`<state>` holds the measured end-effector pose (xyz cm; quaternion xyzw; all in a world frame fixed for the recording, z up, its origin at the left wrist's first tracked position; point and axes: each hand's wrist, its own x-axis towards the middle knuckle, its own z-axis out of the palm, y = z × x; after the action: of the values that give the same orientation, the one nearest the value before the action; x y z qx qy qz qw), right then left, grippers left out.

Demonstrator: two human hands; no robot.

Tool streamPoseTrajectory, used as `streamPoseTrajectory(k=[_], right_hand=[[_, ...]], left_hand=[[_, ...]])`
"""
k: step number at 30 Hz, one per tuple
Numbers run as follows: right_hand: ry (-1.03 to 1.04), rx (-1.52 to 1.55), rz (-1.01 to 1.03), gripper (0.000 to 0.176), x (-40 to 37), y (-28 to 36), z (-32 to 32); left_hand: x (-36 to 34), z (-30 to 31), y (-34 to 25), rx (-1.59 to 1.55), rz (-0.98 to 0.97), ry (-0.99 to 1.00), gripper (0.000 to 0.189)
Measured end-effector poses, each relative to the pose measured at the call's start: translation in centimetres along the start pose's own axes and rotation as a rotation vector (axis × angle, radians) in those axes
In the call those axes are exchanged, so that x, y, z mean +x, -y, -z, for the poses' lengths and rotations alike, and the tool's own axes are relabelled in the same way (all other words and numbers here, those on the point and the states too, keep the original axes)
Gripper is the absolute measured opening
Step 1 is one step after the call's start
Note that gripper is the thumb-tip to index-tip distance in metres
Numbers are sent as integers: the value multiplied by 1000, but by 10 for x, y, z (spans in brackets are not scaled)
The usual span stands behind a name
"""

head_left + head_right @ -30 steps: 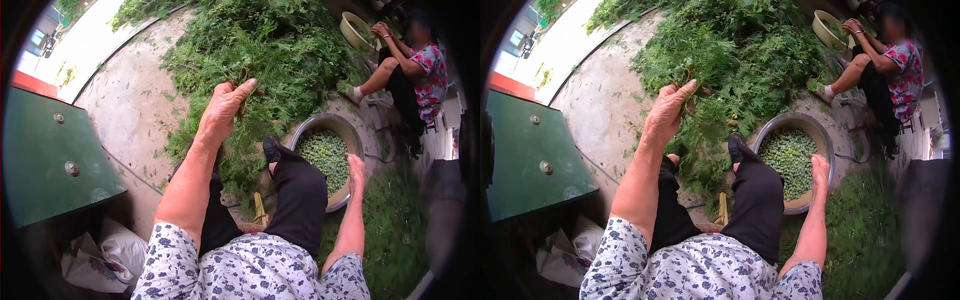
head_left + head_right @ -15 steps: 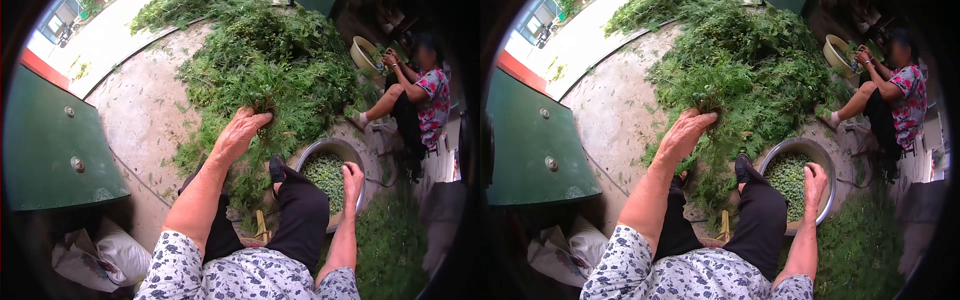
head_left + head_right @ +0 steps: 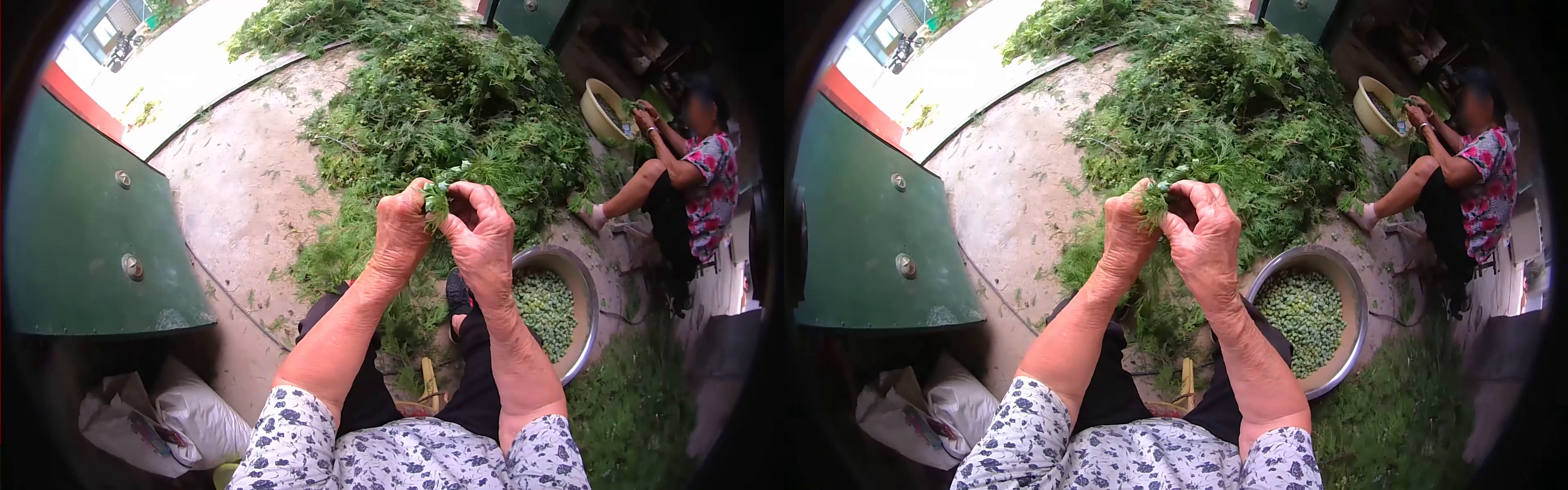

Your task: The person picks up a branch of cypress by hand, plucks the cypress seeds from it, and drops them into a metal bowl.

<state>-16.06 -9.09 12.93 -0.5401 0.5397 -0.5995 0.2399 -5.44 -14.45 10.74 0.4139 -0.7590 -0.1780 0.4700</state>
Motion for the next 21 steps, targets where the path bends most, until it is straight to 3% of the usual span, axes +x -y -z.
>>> streamPoseTrajectory(k=[1, 6, 8, 9, 11, 12, 14, 15, 17, 21], right_hand=[[-14, -62, 86, 28, 0, -3, -2], [-78, 27, 88, 23, 1, -31, -12], [-60, 477, -149, 16, 1, -40, -13], [-62, 477, -149, 16, 2, -38, -10], [-21, 832, -401, 12, 6, -32, -2], [-2, 814, -402, 12, 6, -38, 2], [-2, 862, -388, 13, 10, -46, 7], [2, 909, -370, 14, 12, -49, 9], [23, 955, -362, 16, 14, -52, 12], [36, 943, -433, 17, 14, -54, 13]], left_hand=[[1, 2, 1, 72, -104, -15, 12], [2, -2, 6, 102, -90, -35, 14], [3, -2, 8, 65, -53, -1, 17], [3, -3, 10, 65, -53, 0, 17], [2, -6, 15, 2, 12, 53, 23], [3, -3, 13, 2, 12, 56, 23], [7, 5, 9, -353, 261, 306, 22], [7, 5, 12, -353, 260, 310, 22], [6, 3, 17, -667, 450, 350, 19], [8, 7, 13, -699, 499, 395, 17]])
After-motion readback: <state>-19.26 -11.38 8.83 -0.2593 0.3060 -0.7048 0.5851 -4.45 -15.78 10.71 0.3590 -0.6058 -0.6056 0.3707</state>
